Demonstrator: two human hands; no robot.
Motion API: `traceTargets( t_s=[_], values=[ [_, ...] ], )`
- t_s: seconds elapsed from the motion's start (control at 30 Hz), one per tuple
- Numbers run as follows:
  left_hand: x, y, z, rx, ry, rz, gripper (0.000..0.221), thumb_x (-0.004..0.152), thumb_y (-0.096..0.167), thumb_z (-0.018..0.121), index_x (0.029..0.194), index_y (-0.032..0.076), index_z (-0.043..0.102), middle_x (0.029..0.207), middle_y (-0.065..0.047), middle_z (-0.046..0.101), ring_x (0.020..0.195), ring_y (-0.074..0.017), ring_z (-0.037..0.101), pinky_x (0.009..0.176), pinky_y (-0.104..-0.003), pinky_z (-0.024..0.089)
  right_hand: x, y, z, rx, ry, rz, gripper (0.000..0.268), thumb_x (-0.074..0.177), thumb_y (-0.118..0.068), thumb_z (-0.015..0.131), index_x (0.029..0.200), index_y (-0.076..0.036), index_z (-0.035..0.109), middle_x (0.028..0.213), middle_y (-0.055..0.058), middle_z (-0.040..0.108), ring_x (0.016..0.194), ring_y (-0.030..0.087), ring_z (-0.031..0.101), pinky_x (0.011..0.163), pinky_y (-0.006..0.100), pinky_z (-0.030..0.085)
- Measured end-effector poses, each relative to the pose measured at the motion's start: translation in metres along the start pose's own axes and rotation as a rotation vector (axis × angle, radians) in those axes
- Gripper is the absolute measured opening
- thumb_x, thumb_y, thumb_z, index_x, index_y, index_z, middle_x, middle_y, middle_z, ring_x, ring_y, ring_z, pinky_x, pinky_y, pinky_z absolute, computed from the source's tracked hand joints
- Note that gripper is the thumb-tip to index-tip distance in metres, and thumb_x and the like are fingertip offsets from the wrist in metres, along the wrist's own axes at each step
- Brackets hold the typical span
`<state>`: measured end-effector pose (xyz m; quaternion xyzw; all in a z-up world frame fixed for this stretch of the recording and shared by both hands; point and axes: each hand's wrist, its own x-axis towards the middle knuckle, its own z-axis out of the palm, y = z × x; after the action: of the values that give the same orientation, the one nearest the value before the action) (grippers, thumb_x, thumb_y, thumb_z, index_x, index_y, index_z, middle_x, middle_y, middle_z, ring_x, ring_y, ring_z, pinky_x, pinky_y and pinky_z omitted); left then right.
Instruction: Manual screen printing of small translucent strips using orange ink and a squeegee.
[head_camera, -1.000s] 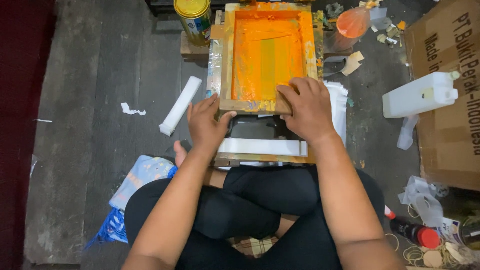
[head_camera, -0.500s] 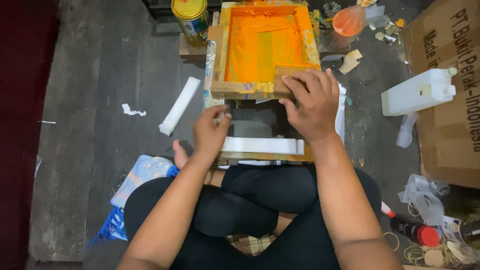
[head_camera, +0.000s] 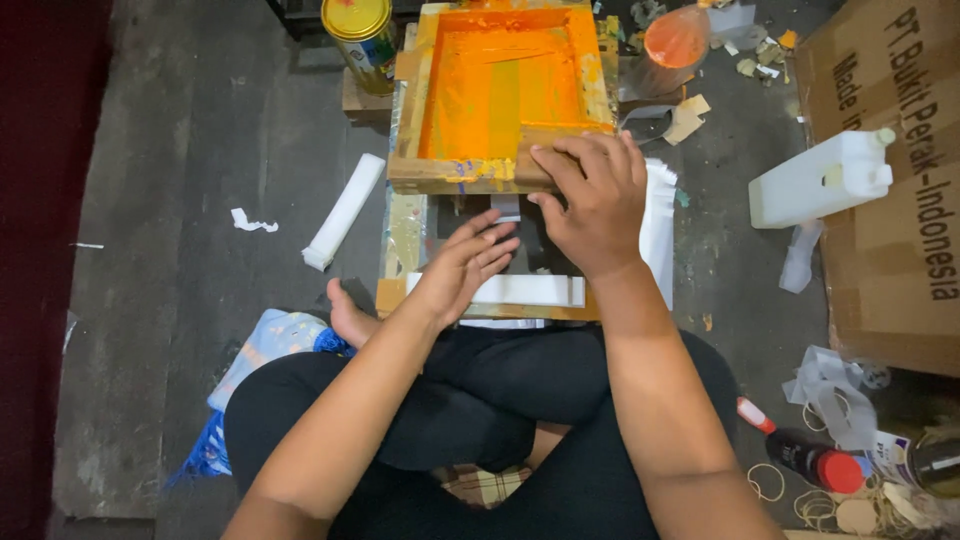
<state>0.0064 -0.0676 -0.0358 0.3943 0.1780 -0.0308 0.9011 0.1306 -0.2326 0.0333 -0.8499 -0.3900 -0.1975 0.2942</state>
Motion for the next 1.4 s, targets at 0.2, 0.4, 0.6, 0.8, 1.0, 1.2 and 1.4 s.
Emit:
traceTargets(
  t_s=[0.2,0.4,0.6,0.8,1.0,1.2,1.4],
  values=[
    [-0.017,0.016,0.003,0.245,0.173,0.024,0.049,0.095,0.017,0.062,0.140,-0.002,0.058,0.148,-0.029,0.053,0.138,-0.0447,0.049,0.117,-0.053,0.038,0.003,0.001,-0.001,0.022,0.043,-0.022,0.046,0.083,-0.015,0.093,0.125,-0.015,0.075,0.121,0.006,0.064,0.126,0.031,0.052,0.117,0.063,0.026],
    [-0.040,0.052,-0.002,1.007,0.578,0.195,0.015,0.079,0.042,0.085,0.078,0.027,0.082,0.065,0.003,0.074,0.074,-0.0117,0.072,0.078,-0.025,0.055,-0.001,0.007,0.004,0.024,0.003,-0.023,0.046,0.080,-0.017,0.093,0.122,-0.014,0.076,0.118,0.005,0.065,0.126,0.030,0.053,0.118,0.063,0.025],
    [-0.093,0.070,-0.005,1.077,0.752,0.364,0.018,0.072,0.016,0.091,0.079,0.011,0.075,0.072,-0.003,0.071,0.072,-0.0121,0.067,0.068,-0.026,0.055,-0.002,-0.002,0.003,0.031,-0.007,-0.004,0.054,0.069,-0.009,0.097,0.119,-0.014,0.077,0.114,0.007,0.067,0.125,0.032,0.055,0.118,0.066,0.021],
    [-0.125,0.088,0.005,0.959,0.651,0.530,0.026,0.080,-0.003,0.082,0.099,0.006,0.067,0.082,-0.005,0.065,0.079,-0.0132,0.067,0.073,-0.027,0.056,-0.008,-0.001,0.016,0.000,-0.134,0.035,0.058,0.067,-0.009,0.095,0.121,-0.014,0.076,0.115,0.007,0.066,0.126,0.032,0.053,0.119,0.068,0.019],
    [-0.130,0.114,0.019,0.804,0.490,0.784,0.025,0.092,-0.006,0.075,0.116,-0.002,0.069,0.094,-0.013,0.067,0.089,-0.0190,0.071,0.077,-0.035,0.062,-0.017,-0.004,0.033,-0.050,-0.283,0.007,0.074,0.062,0.002,0.091,0.131,-0.012,0.067,0.134,0.017,0.056,0.141,0.043,0.038,0.116,0.076,0.005],
    [-0.089,0.117,-0.004,0.091,0.399,0.734,0.028,0.095,0.009,0.072,0.120,0.001,0.063,0.100,-0.004,0.065,0.092,-0.0165,0.075,0.084,-0.031,0.069,-0.021,-0.007,0.051,-0.159,-0.431,0.115,0.066,0.067,0.004,0.084,0.130,-0.006,0.067,0.149,0.021,0.053,0.151,0.045,0.029,0.118,0.075,-0.002],
    [-0.049,0.078,-0.038,-0.190,0.384,0.346,0.033,0.102,0.016,0.058,0.134,0.007,0.054,0.114,-0.005,0.064,0.102,-0.0203,0.069,0.098,-0.036,0.058,-0.010,-0.041,0.038,0.052,-0.482,0.107,0.093,0.074,-0.052,0.084,0.155,-0.024,0.048,0.139,0.013,0.057,0.140,0.033,0.043,0.124,0.055,0.015]
  ],
)
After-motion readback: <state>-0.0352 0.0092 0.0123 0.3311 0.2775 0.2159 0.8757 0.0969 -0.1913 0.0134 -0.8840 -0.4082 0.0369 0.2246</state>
